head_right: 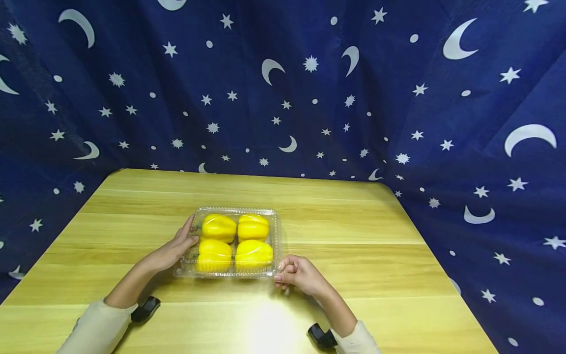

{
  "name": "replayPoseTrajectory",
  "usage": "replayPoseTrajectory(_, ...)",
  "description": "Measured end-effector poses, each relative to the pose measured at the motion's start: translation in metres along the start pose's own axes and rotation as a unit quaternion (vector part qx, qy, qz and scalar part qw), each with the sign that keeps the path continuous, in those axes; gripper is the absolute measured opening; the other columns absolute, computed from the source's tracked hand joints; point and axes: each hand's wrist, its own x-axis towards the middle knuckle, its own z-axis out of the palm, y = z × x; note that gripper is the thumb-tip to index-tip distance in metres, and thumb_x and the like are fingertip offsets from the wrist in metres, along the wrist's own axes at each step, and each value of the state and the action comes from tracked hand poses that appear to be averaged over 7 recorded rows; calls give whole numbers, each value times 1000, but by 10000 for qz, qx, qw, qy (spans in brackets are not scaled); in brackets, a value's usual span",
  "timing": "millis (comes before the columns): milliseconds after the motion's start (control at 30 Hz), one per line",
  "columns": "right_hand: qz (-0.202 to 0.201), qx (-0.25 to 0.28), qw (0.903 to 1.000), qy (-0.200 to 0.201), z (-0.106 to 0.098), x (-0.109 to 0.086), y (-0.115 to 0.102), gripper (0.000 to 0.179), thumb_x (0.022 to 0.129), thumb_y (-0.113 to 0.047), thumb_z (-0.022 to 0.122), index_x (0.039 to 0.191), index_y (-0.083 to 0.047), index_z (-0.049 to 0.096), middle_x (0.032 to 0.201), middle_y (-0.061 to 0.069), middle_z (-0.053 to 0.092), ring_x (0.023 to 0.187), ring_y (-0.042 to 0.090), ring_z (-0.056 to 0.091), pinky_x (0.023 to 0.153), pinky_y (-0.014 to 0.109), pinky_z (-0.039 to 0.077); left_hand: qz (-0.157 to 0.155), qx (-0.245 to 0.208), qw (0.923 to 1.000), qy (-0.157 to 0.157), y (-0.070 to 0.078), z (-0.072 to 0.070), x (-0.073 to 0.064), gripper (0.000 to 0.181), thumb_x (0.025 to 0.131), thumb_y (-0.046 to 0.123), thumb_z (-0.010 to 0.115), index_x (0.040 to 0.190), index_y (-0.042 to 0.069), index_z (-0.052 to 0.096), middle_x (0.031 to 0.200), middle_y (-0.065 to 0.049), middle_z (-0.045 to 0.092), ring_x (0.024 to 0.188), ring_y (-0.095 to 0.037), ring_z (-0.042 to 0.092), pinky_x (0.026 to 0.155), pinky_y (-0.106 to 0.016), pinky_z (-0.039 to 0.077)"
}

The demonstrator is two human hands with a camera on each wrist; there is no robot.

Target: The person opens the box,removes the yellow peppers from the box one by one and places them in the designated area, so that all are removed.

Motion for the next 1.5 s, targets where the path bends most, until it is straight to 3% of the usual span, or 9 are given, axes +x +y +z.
replayPoseTrajectory(300,-133,-132,9997,-131,2,1,-3,16,88,-4,56,91,7,44,72,10,63,63,12,61,60,34,53,-11,-19,10000,27,3,0,1,70,99,33,25,140,10,-26,146,-29,-18,133,-49,-13,98,-71,3)
replayPoseTrajectory(533,-351,-719,9959,-411,5,0,-9,18,92,-8,51,90,8,42,68,31,58,56,19,59,56,39,52,-39,-15,10000,62,6,-1,0,71,98,31,27,141,9,-25,146,-29,-16,133,-51,-10,97,-72,5)
replayPoseTrajectory(667,-551,-795,9935,-600,6,-1,-7,23,95,-12,47,92,9,38,68,33,58,54,30,57,54,40,51,1,18,10000,69,4,-1,-1,70,99,31,26,141,10,-25,146,-29,-17,133,-51,-10,97,-72,5)
replayPoseTrajectory(733,-579,-693,9940,-621,5,-1,-5,25,95,-13,46,95,9,36,70,34,58,54,28,56,54,37,51,30,17,10000,84,3,0,-1,69,99,31,26,141,10,-26,146,-29,-17,133,-50,-10,97,-72,6)
replayPoseTrajectory(900,-465,-288,9975,-443,6,-2,-1,26,94,-7,46,102,12,32,78,38,57,56,9,51,52,25,47,47,-8,9999,128,2,0,-1,69,98,30,26,141,9,-25,145,-29,-18,133,-50,-9,97,-72,9)
replayPoseTrajectory(1067,-462,-171,9981,-374,9,-2,-2,24,94,-4,44,103,13,29,77,40,55,55,6,48,51,22,44,43,-2,9999,122,4,-1,-1,71,98,29,27,140,9,-27,145,-31,-17,133,-51,-8,96,-72,12)
replayPoseTrajectory(1367,-269,-626,9972,-309,12,-1,-5,10,97,-6,37,97,2,31,64,28,55,53,7,46,49,21,41,32,-10,10000,87,5,-1,-2,72,98,30,29,140,8,-26,144,-31,-16,132,-53,-7,95,-74,12)
replayPoseTrajectory(1500,-301,-844,9958,-193,12,-1,-5,14,99,-9,35,93,3,33,61,21,54,52,6,45,49,21,41,5,-6,10000,76,4,-2,-2,72,98,33,28,140,9,-27,145,-30,-18,132,-51,-10,96,-73,10)
